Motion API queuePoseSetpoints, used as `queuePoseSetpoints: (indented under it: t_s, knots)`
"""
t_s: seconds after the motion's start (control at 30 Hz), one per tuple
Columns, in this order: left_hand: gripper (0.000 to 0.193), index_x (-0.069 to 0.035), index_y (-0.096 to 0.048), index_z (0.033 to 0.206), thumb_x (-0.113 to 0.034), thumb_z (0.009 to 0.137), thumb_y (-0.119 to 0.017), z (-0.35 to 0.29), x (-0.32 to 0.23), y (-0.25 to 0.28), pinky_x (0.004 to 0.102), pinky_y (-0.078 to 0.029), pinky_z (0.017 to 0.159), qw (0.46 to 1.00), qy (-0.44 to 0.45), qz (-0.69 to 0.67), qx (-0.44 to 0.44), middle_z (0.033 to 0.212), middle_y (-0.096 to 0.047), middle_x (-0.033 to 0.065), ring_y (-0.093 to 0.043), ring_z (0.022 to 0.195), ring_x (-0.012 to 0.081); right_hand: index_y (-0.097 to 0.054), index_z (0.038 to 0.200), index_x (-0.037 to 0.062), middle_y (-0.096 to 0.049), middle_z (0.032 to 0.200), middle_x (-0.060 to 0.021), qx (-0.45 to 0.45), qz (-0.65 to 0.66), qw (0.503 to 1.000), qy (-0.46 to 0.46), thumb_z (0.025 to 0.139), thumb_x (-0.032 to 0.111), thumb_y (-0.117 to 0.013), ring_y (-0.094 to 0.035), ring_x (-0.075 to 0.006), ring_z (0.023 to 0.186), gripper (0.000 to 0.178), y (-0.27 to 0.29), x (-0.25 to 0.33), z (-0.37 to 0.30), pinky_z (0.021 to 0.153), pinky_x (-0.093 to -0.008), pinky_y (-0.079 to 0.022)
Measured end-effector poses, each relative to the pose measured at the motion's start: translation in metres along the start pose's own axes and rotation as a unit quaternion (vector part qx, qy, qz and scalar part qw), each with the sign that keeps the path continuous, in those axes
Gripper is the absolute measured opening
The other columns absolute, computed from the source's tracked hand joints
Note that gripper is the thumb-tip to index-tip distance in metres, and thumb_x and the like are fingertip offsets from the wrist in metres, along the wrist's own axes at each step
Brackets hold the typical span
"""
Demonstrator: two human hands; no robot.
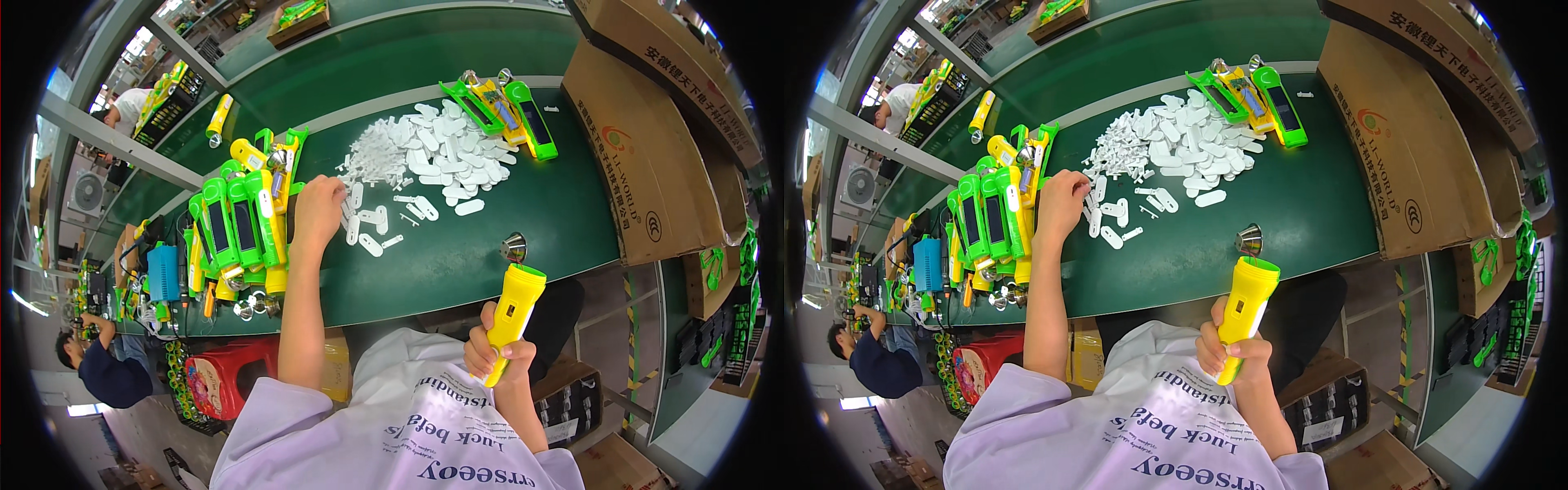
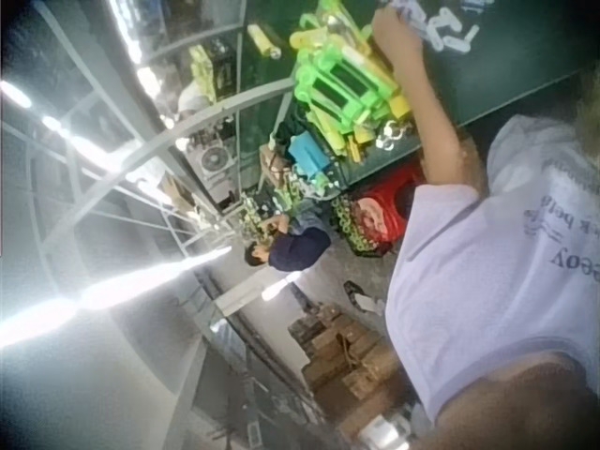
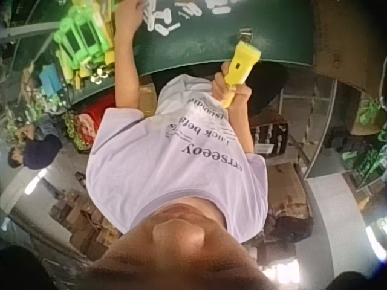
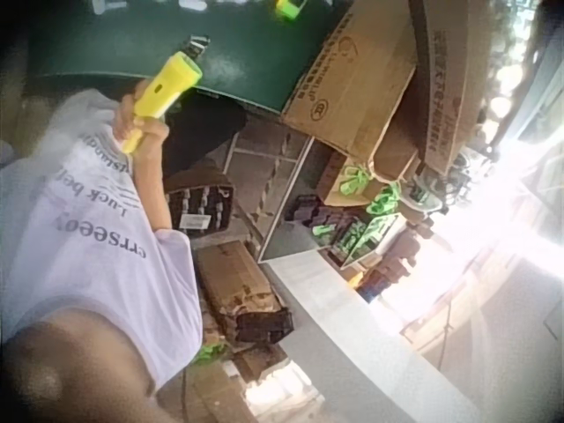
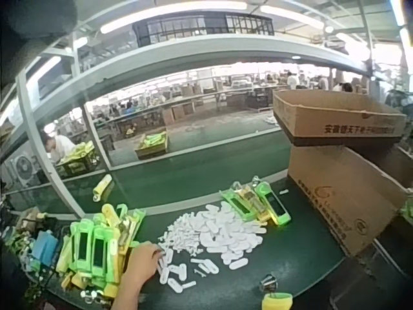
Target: The person assembles flashlights by fitting casing pieces and plastic switches together by hand, then slides the assembled flashlights along the conveyor belt.
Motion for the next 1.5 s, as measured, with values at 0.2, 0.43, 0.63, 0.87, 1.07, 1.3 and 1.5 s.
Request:
queuePoseSetpoints:
  t_s: [0.2,0.43,0.63,0.87,1.07,1.3,1.5]
  knots:
    - [0.013,-0.001,-0.068,0.092,-0.004,0.080,-0.070,-0.005,-0.002,0.000,0.0397,-0.050,0.072,0.999,-0.035,-0.003,-0.040,0.085,-0.064,0.0145,-0.064,0.080,0.0315,-0.039,0.105,0.0053,-0.045,0.061,-0.0083,-0.011,0.000,1.000,0.000,0.067,0.012,-0.061,-0.044,-0.0187,0.049,0.044,0.003,0.000,0.001,0.045,-0.0341,-0.039]
    - [0.016,-0.001,-0.066,0.095,-0.004,0.079,-0.070,-0.015,-0.008,0.012,0.0398,-0.050,0.069,0.995,0.004,-0.081,-0.066,0.086,-0.065,0.0126,-0.064,0.076,0.0283,-0.041,0.105,0.0049,-0.046,0.064,-0.0096,-0.025,0.026,0.999,0.002,0.068,0.008,-0.060,-0.046,-0.0198,0.050,0.042,0.003,0.000,-0.001,0.046,-0.0341,-0.040]
    - [0.011,0.004,-0.066,0.087,0.003,0.079,-0.074,-0.062,-0.082,0.004,0.0236,-0.052,0.067,0.845,0.071,-0.516,0.124,0.083,-0.067,0.0051,-0.064,0.076,0.0104,-0.039,0.103,0.0043,-0.045,0.064,-0.0080,0.008,0.062,0.997,-0.044,0.066,0.008,-0.063,-0.045,-0.0184,0.051,0.045,-0.003,-0.009,0.000,0.046,-0.0328,-0.038]
    - [0.015,0.000,-0.070,0.084,0.007,0.071,-0.075,-0.106,-0.216,0.004,0.0263,-0.049,0.062,0.833,-0.140,-0.501,0.190,0.079,-0.067,0.0097,-0.065,0.069,0.0167,-0.044,0.106,0.0042,-0.046,0.063,-0.0076,0.011,0.082,0.995,-0.048,0.066,0.005,-0.064,-0.045,-0.0179,0.048,0.044,-0.007,-0.015,0.000,0.043,-0.0308,-0.040]
    - [0.014,-0.001,-0.071,0.085,0.005,0.072,-0.076,-0.112,-0.226,-0.004,0.0261,-0.049,0.061,0.827,-0.149,-0.512,0.180,0.079,-0.068,0.0090,-0.065,0.068,0.0162,-0.045,0.106,0.0071,-0.047,0.063,-0.0074,0.021,0.067,0.996,-0.048,0.066,0.005,-0.063,-0.047,-0.0174,0.050,0.044,-0.009,-0.013,-0.003,0.044,-0.0297,-0.040]
    - [0.014,-0.001,-0.072,0.084,0.004,0.072,-0.077,-0.115,-0.229,-0.008,0.0251,-0.048,0.060,0.825,-0.150,-0.512,0.187,0.079,-0.067,0.0089,-0.064,0.067,0.0158,-0.045,0.106,0.0070,-0.046,0.062,-0.0075,0.001,0.061,0.997,-0.056,0.066,0.004,-0.063,-0.047,-0.0176,0.050,0.044,-0.003,-0.018,-0.005,0.044,-0.0296,-0.040]
    - [0.014,-0.001,-0.071,0.084,0.004,0.073,-0.077,-0.115,-0.226,-0.008,0.0252,-0.048,0.059,0.843,-0.138,-0.494,0.163,0.079,-0.066,0.0084,-0.062,0.065,0.0147,-0.044,0.108,0.0048,-0.047,0.063,-0.0084,-0.014,0.025,0.998,-0.063,0.066,0.004,-0.064,-0.048,-0.0184,0.050,0.046,-0.002,-0.015,-0.003,0.045,-0.0304,-0.042]
Point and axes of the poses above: each hand's wrist, its own z-axis towards the middle knuckle, its own y-axis out of the back of the hand, x = y × z, the point moved 10 cm from there along z, towards the middle knuckle
